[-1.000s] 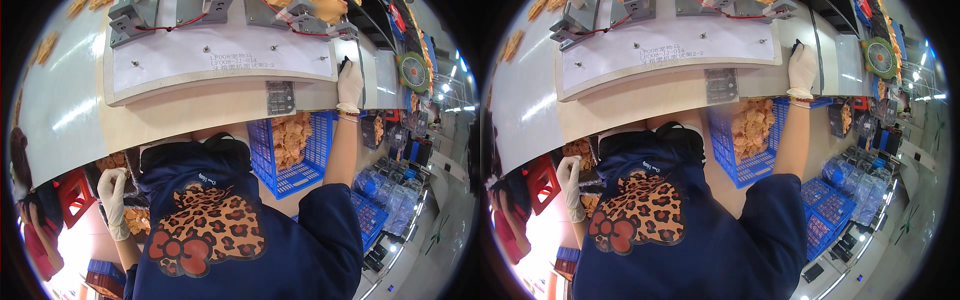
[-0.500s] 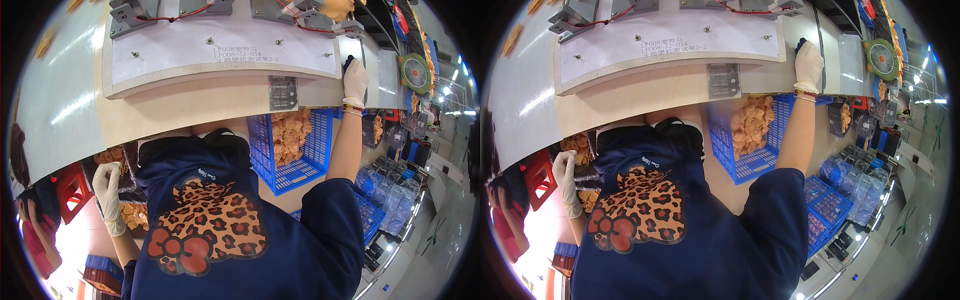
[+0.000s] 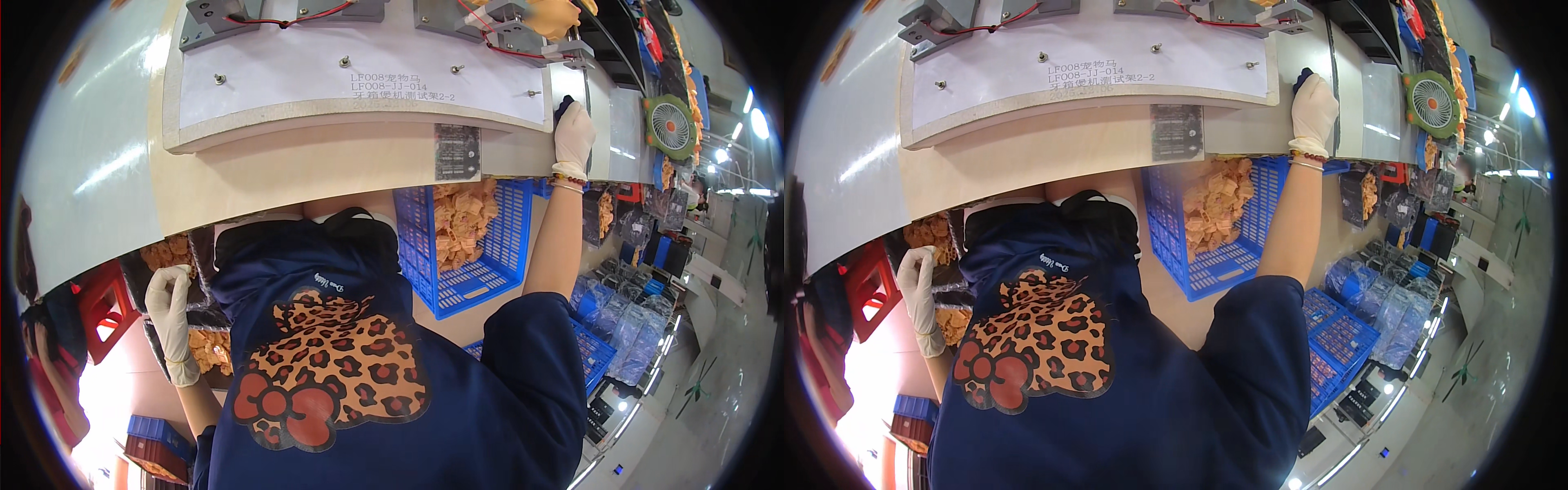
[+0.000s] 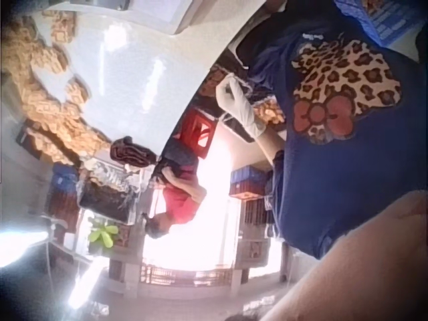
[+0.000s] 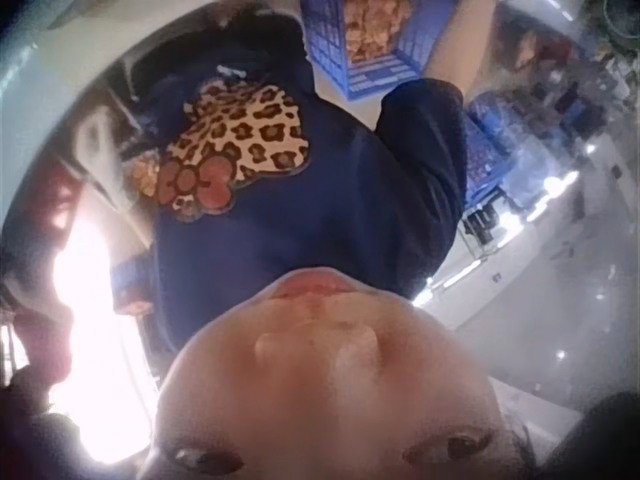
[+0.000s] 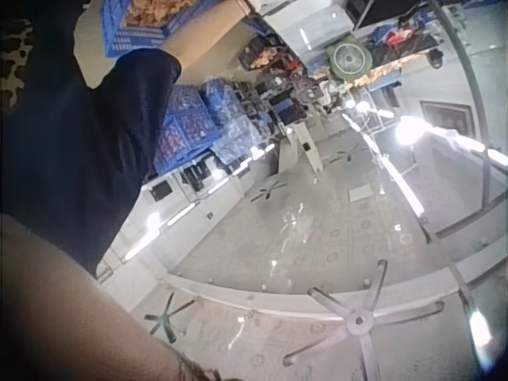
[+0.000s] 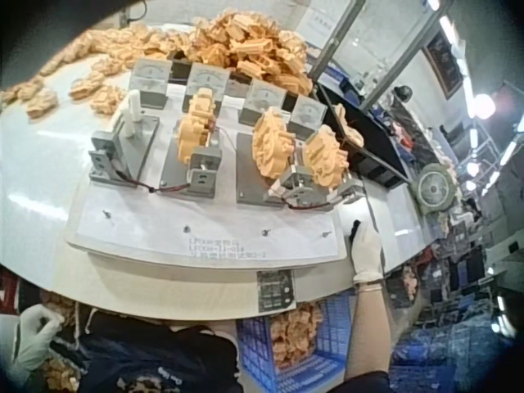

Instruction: Testing and assembling plastic toy components using a test fixture at a factory workbench.

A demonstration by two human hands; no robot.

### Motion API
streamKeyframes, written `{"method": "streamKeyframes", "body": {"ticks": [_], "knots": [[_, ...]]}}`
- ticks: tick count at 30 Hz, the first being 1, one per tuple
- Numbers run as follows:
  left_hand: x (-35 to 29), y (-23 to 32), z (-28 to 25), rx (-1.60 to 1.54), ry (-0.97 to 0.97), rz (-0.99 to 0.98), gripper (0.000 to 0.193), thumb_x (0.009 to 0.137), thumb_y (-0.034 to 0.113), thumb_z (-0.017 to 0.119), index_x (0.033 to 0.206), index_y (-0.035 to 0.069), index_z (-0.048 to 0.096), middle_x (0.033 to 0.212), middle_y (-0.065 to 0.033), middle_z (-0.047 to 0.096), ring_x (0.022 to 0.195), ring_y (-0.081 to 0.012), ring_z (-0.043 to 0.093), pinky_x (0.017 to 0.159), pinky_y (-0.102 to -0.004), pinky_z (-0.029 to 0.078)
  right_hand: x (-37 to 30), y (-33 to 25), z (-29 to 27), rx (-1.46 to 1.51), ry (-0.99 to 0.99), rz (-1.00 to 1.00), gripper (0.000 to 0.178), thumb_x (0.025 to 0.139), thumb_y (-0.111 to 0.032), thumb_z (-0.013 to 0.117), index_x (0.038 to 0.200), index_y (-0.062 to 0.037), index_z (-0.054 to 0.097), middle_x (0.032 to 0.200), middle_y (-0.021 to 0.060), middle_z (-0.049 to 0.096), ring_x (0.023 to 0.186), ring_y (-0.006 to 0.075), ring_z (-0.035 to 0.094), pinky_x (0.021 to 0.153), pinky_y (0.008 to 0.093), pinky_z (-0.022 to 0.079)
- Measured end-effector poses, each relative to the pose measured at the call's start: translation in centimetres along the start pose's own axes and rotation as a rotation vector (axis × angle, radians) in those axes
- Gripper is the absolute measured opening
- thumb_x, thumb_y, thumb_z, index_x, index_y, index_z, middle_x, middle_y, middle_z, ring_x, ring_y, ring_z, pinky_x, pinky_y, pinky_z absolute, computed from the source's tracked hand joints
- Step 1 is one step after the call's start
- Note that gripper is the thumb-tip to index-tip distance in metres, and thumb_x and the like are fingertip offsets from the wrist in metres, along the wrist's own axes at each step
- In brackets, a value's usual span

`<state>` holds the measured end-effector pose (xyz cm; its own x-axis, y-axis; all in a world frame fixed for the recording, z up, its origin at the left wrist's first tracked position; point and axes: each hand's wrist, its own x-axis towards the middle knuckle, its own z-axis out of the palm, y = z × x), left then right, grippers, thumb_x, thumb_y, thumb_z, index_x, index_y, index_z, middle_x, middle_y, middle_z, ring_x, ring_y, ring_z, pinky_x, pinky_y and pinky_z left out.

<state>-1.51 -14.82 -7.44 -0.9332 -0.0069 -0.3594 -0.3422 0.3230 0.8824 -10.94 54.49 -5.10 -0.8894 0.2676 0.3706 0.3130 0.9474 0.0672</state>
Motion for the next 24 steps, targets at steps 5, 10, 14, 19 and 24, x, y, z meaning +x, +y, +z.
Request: {"method": "streamKeyframes", "body": {"ticks": [5, 10, 14, 19, 24], "knots": [[0.5, -0.3, 0.1, -0.046, -0.015, -0.001, 0.007, 0.097, 0.002, 0.062, 0.091, 0.001, 0.06, 0.098, -0.0023, 0.063, 0.091, -0.0085, 0.054, 0.083, -0.0226, 0.043, -0.8, 0.1, -0.1, 0.077, 0.045, 0.095, 0.035, 0.103, -0.031, 0.044, 0.099, -0.0073, 0.068, 0.097, 0.022, 0.07, 0.087, 0.0462, 0.065, 0.077, 0.0525, 0.051], [0.8, -0.3, -0.4, -0.028, 0.001, 0.002, 0.007, 0.097, 0.002, 0.062, 0.091, 0.001, 0.059, 0.098, -0.003, 0.063, 0.09, -0.009, 0.053, 0.085, -0.0233, 0.043, -1.2, -4.6, -5.6, 0.347, -0.107, 0.175, 0.044, 0.101, -0.034, 0.052, 0.131, -0.0038, 0.063, 0.121, 0.0242, 0.068, 0.114, 0.0401, 0.063, 0.101, 0.0425, 0.046], [0.9, -0.2, -0.5, -0.009, -0.002, 0.017, 0.007, 0.098, 0.004, 0.062, 0.091, 0.001, 0.059, 0.096, -0.0022, 0.061, 0.089, -0.0087, 0.052, 0.085, -0.023, 0.043, -2.3, -6.3, -11.3, 0.677, -0.013, 0.07, 0.058, 0.103, -0.032, 0.051, 0.151, -0.0021, 0.043, 0.155, 0.0217, 0.044, 0.145, 0.0302, 0.039, 0.119, 0.0344, 0.027], [1.4, -0.7, -0.3, -0.002, -0.03, -0.011, 0.01, 0.1, 0.009, 0.063, 0.094, 0.001, 0.06, 0.097, -0.0006, 0.061, 0.087, -0.0066, 0.051, 0.08, -0.0211, 0.043, -5.4, -6.8, -16.0, 2.126, -0.083, 0.165, 0.082, 0.099, -0.054, 0.052, 0.163, -0.0177, 0.017, 0.17, 0.0164, 0.004, 0.153, 0.0485, 0.003, 0.123, 0.0605, 0.006], [1.9, -0.4, -0.1, 0.031, -0.063, 0.008, 0.01, 0.1, 0.009, 0.063, 0.096, 0.0, 0.062, 0.099, -0.0016, 0.062, 0.087, -0.0069, 0.052, 0.08, -0.021, 0.043, -8.4, -10.9, -15.6, 2.741, -0.269, 0.268, 0.092, 0.091, -0.071, 0.051, 0.163, -0.0315, 0.01, 0.169, 0.0162, -0.008, 0.146, 0.0615, -0.01, 0.108, 0.0842, 0.003]]}}
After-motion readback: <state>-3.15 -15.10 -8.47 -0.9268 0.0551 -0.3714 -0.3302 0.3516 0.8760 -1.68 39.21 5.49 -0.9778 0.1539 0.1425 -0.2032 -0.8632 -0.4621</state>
